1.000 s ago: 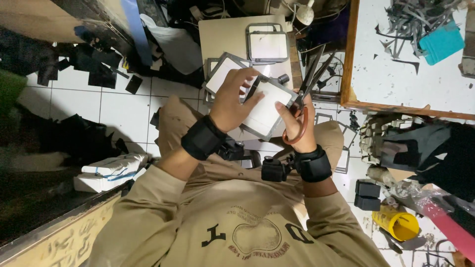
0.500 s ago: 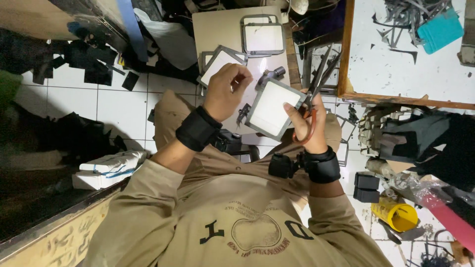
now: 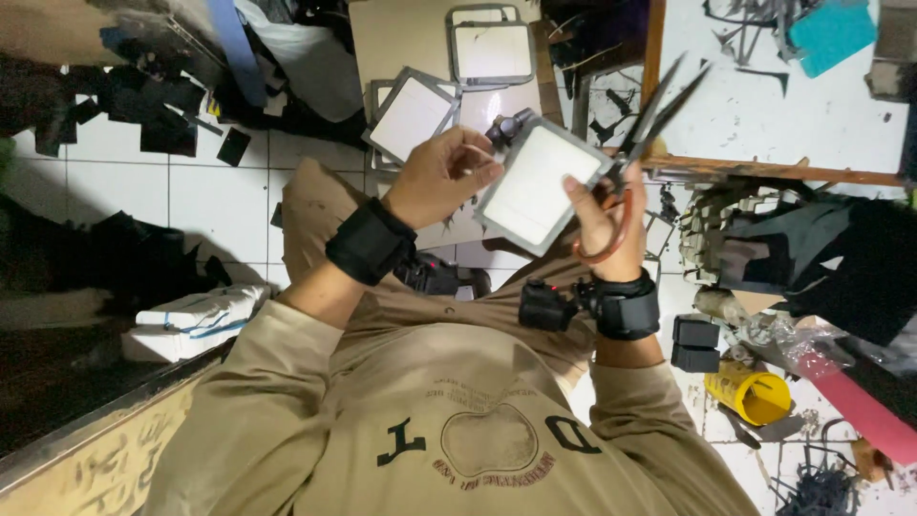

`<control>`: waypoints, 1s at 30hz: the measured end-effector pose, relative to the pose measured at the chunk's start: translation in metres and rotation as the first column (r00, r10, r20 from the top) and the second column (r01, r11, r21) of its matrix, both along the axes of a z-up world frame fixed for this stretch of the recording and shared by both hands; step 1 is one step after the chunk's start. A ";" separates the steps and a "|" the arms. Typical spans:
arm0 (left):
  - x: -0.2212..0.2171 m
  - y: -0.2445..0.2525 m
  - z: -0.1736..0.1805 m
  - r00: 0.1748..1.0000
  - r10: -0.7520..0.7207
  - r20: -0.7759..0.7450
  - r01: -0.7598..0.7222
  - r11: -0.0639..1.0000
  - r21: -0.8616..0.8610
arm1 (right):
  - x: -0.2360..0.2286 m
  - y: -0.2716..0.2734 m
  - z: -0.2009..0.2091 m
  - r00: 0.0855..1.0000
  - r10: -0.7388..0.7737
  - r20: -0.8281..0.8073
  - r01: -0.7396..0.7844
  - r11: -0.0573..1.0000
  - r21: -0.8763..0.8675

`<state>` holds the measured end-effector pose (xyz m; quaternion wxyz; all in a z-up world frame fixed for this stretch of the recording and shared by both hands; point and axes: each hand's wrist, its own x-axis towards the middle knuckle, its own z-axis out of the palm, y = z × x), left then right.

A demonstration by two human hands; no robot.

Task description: The person trims the edges of leather or composite parts using scissors.

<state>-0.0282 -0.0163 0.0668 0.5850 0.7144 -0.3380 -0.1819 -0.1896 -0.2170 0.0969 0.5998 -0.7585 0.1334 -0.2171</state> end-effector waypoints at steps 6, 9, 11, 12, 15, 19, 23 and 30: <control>-0.009 0.016 0.023 0.916 -0.133 -0.379 0.095 0.989 -0.117 | 0.023 0.023 -0.033 0.995 0.068 0.068 -0.067 0.997 -0.026; -0.001 0.031 0.025 0.968 -0.079 -0.236 0.035 0.982 -0.186 | 0.022 0.033 -0.051 0.978 0.162 0.134 -0.201 0.905 0.375; 0.000 0.036 0.031 0.965 -0.051 -0.259 0.003 0.983 -0.185 | 0.022 0.041 -0.052 0.961 0.227 0.157 -0.275 0.837 0.473; 0.000 0.038 0.033 0.957 -0.031 -0.288 -0.022 0.983 -0.181 | 0.020 0.046 -0.053 0.943 0.280 0.180 -0.332 0.753 0.568; -0.001 0.039 0.036 0.947 0.010 -0.320 -0.060 0.987 -0.148 | 0.022 0.058 -0.038 0.922 0.355 0.157 -0.385 0.890 0.245; -0.002 0.040 0.036 0.954 0.017 -0.299 -0.056 0.991 -0.124 | 0.026 0.059 -0.047 0.948 0.309 0.076 -0.318 0.932 0.176; -0.002 0.041 0.039 0.949 -0.019 -0.314 -0.041 0.982 -0.185 | 0.028 0.063 -0.039 0.942 0.311 0.126 -0.320 0.946 0.055; -0.001 0.042 0.035 0.955 -0.036 -0.293 -0.022 0.982 -0.190 | 0.027 0.063 -0.040 0.946 0.302 0.122 -0.313 0.946 0.085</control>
